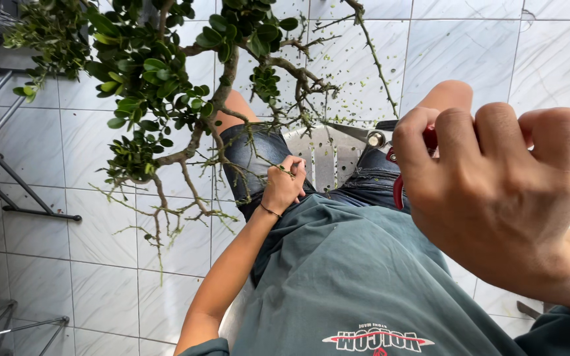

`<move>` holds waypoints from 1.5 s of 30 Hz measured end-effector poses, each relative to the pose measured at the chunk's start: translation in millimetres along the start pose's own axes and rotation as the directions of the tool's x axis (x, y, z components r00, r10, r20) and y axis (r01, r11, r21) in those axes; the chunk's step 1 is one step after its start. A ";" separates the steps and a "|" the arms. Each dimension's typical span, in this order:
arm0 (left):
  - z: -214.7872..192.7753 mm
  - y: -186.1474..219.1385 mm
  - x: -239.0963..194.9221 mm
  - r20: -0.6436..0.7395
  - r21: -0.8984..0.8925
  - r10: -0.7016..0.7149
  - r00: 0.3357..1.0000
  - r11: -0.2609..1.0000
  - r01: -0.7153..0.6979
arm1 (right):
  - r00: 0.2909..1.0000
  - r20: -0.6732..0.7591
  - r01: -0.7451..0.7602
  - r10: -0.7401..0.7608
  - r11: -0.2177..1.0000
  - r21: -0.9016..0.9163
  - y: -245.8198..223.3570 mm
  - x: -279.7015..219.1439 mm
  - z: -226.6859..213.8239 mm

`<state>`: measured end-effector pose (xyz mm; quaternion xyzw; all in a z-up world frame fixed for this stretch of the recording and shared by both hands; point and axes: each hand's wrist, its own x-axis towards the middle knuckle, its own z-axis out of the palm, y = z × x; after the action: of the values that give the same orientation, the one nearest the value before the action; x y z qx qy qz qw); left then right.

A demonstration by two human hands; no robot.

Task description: The person sits on a chair and trims a small potted tree resting on their lap using red pruning shears. They carefully cut small branches and leaves from the plant, holding the branches with one hand while cutting with the other.

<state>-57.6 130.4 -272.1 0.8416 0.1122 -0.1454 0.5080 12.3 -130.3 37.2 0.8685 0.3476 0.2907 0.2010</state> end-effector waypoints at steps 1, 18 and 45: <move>1.7 -5.5 2.2 -0.015 0.030 0.019 1.000 0.999 -0.019 | 1.000 0.002 -0.008 0.009 1.000 -0.030 -0.1 -0.4 1.8; -12.1 -31.1 93.1 0.039 -0.538 -0.112 0.993 0.835 0.116 | 0.786 0.320 -0.619 0.529 0.670 0.410 -174.9 -193.5 227.7; -121.1 311.0 -128.5 -0.206 0.894 0.870 0.447 0.354 -0.277 | 0.725 0.688 -0.681 0.040 -0.114 0.724 -23.8 -72.2 56.8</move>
<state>-56.9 90.0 83.2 0.9310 -0.1219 0.3415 0.0422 -5.3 -174.6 -45.0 0.8481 0.1190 -0.2018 -0.4752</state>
